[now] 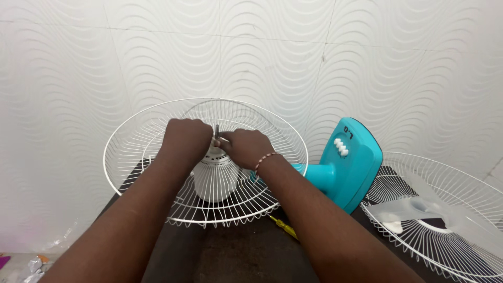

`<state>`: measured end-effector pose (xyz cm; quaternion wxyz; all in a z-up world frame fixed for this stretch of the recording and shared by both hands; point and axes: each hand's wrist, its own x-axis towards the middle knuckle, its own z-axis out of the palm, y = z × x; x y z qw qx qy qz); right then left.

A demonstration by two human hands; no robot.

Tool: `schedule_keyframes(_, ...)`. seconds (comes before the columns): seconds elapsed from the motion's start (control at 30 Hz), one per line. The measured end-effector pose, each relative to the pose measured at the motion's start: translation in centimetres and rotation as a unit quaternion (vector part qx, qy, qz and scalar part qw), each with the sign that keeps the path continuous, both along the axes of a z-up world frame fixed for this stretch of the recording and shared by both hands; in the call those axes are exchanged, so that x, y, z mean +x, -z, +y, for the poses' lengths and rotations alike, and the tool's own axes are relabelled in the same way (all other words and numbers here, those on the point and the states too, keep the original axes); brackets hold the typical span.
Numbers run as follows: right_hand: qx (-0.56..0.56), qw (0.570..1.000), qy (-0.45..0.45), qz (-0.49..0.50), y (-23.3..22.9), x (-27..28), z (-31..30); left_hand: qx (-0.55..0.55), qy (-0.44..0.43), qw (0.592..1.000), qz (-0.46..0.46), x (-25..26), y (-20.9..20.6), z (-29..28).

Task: The person disassembles a teal and white electric fan on a dark table. They remove the front grille, unscrew the central cap, take off the fan blades, remove the rear grille, and then use a screwdriver to detach the motor housing from the fan stand.

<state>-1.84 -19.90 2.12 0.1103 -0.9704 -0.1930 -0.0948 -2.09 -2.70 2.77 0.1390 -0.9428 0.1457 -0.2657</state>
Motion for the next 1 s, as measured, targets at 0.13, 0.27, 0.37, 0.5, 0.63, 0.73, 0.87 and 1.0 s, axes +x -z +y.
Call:
schedule_keyframes(0.13,0.051,0.997,-0.055,-0.036,-1.1,-0.1,0.4,0.0,0.004,1.0,0.001,0.2,-0.6,-0.4)
schedule_keyframes(0.27,0.052,0.998,-0.021,0.003,-2.1,-0.5,0.4,0.002,0.01,1.0,-0.009,0.1,-1.3,-0.5)
schedule_keyframes(0.37,0.067,0.996,-0.022,-0.048,-2.0,-0.6,0.3,0.007,0.015,0.999,-0.031,0.1,-1.7,-0.6)
schedule_keyframes(0.5,0.101,0.987,-0.053,-0.109,-2.0,-0.5,-0.3,-0.008,0.031,0.998,-0.054,-0.5,-2.4,-0.8)
schedule_keyframes(0.63,0.121,0.976,-0.078,-0.165,-2.5,-1.2,-1.2,-0.037,0.028,0.999,-0.023,-1.7,-3.5,-1.2)
schedule_keyframes(0.73,0.12,0.976,-0.046,-0.178,-3.6,-2.5,-1.7,-0.072,0.038,0.996,-0.025,-2.8,-4.4,-1.8)
schedule_keyframes(0.87,0.126,0.969,-0.026,-0.209,-5.4,-4.4,-2.8,-0.12,0.053,0.991,-0.037,-4.0,-5.3,-2.9)
schedule_keyframes(1.0,0.138,0.963,-0.016,-0.233,-6.8,-6.2,-4.7,-0.192,0.1,0.974,-0.071,-5.1,-5.9,-4.9)
